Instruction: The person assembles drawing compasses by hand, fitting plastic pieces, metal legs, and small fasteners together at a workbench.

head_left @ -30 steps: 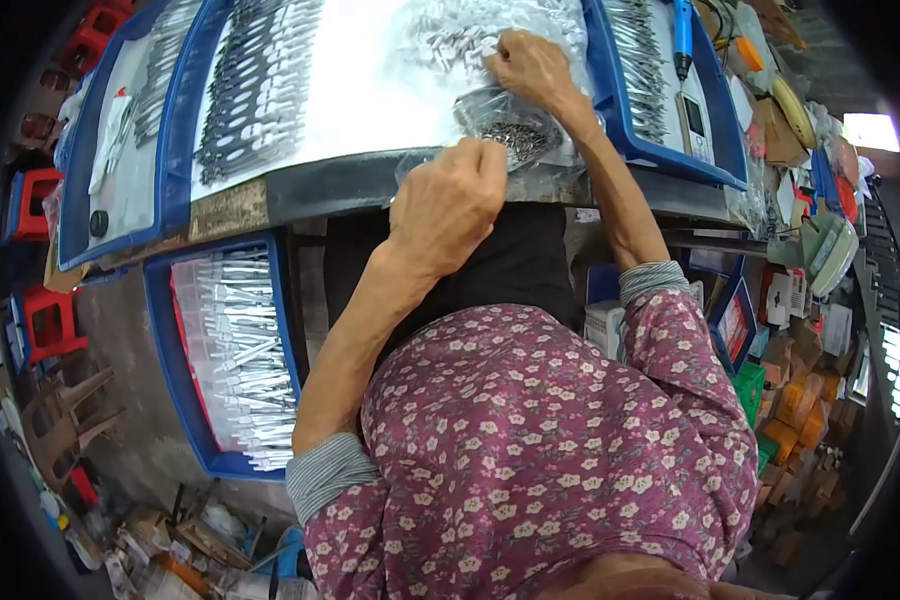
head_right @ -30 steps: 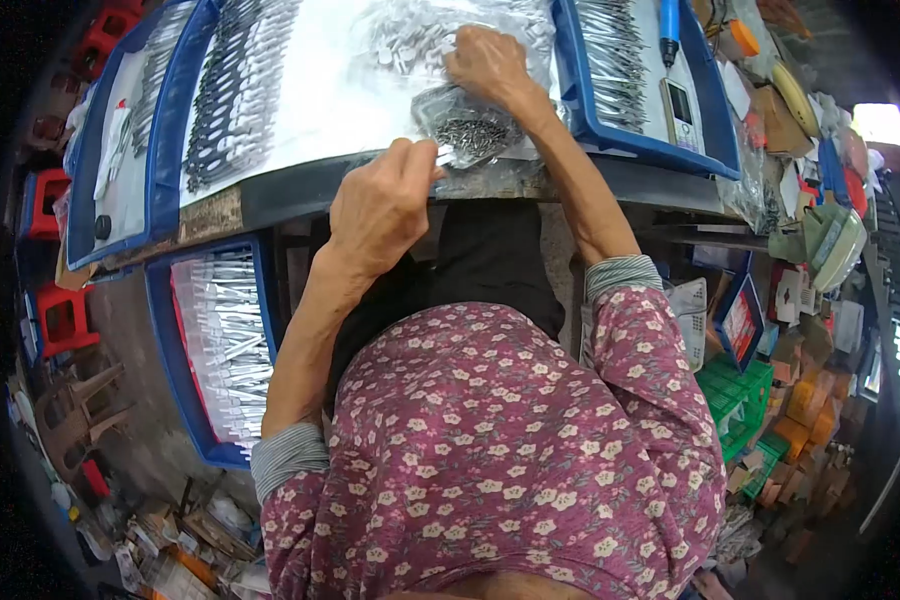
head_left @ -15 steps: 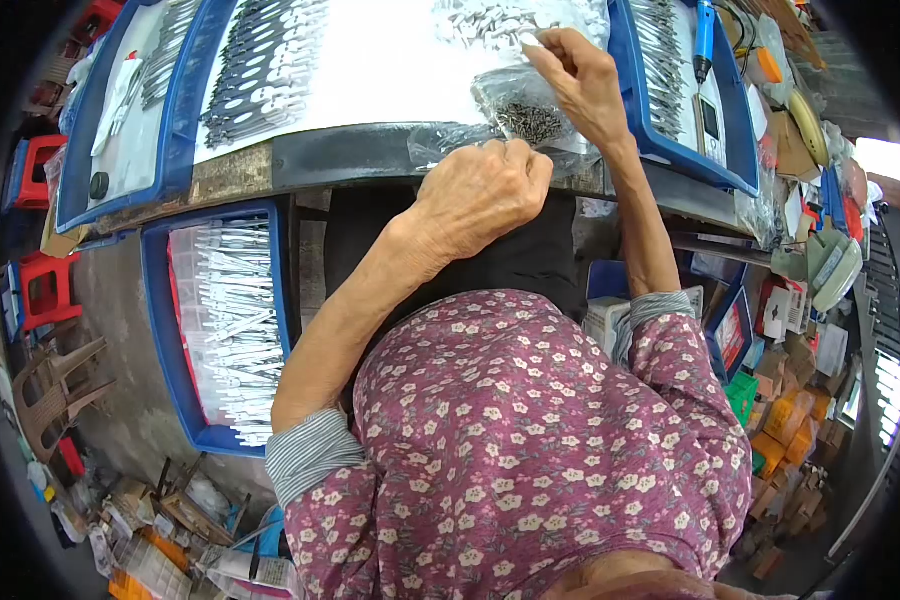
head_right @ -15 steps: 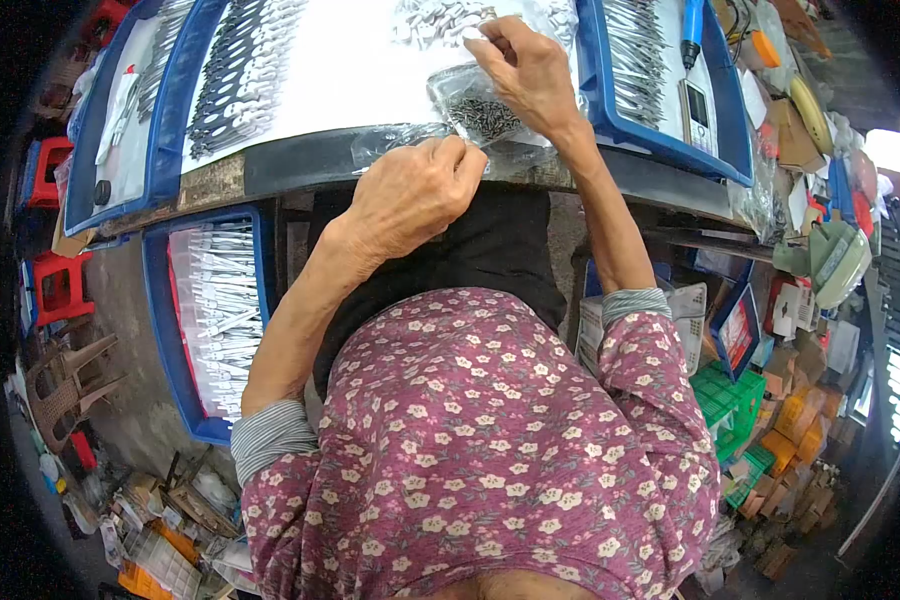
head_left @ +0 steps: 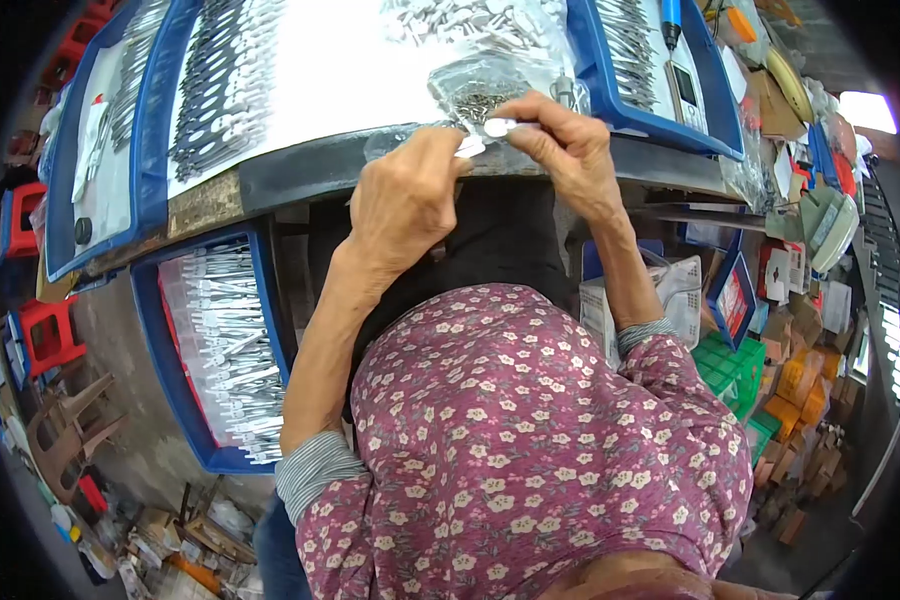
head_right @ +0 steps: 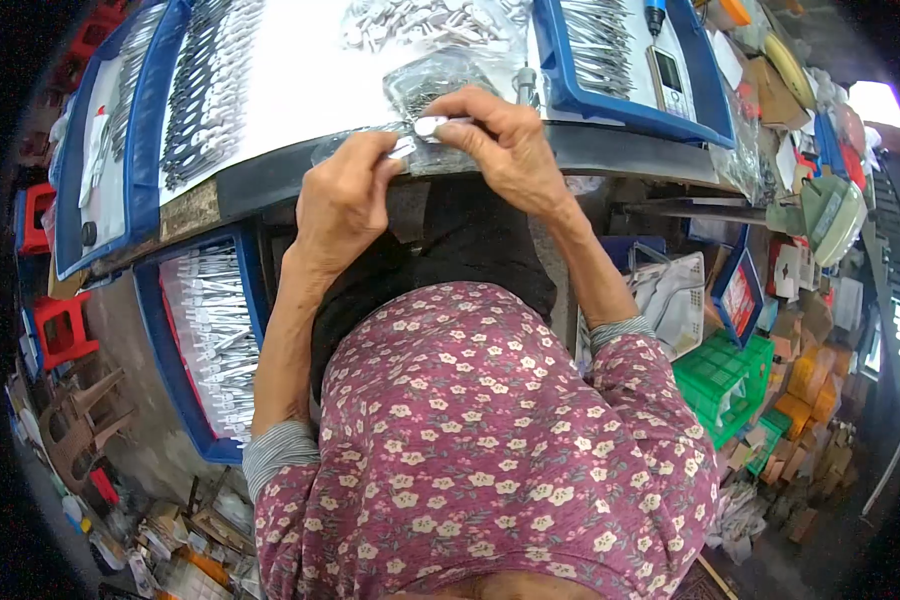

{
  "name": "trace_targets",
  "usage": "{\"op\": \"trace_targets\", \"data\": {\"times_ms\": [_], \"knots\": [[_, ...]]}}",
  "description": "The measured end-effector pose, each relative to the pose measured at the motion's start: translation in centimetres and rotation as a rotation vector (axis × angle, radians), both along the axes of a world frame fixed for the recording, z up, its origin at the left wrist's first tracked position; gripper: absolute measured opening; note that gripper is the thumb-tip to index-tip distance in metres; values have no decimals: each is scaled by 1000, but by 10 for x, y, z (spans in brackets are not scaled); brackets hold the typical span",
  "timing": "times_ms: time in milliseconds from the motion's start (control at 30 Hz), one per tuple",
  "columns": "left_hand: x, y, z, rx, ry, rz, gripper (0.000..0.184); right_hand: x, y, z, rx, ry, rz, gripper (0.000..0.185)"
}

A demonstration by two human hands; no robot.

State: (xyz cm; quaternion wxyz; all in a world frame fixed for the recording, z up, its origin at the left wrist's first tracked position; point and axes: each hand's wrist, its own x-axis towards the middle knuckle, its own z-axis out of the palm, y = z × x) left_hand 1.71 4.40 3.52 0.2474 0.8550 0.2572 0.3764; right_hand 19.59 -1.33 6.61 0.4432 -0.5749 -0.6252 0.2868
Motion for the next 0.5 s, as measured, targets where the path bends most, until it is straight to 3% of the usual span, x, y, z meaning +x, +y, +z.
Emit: {"op": "trace_targets", "data": {"times_ms": [500], "knots": [[-1, 0, -3, -90, 15, 17, 12, -5, 1, -7, 57, -143, 30, 13]]}}
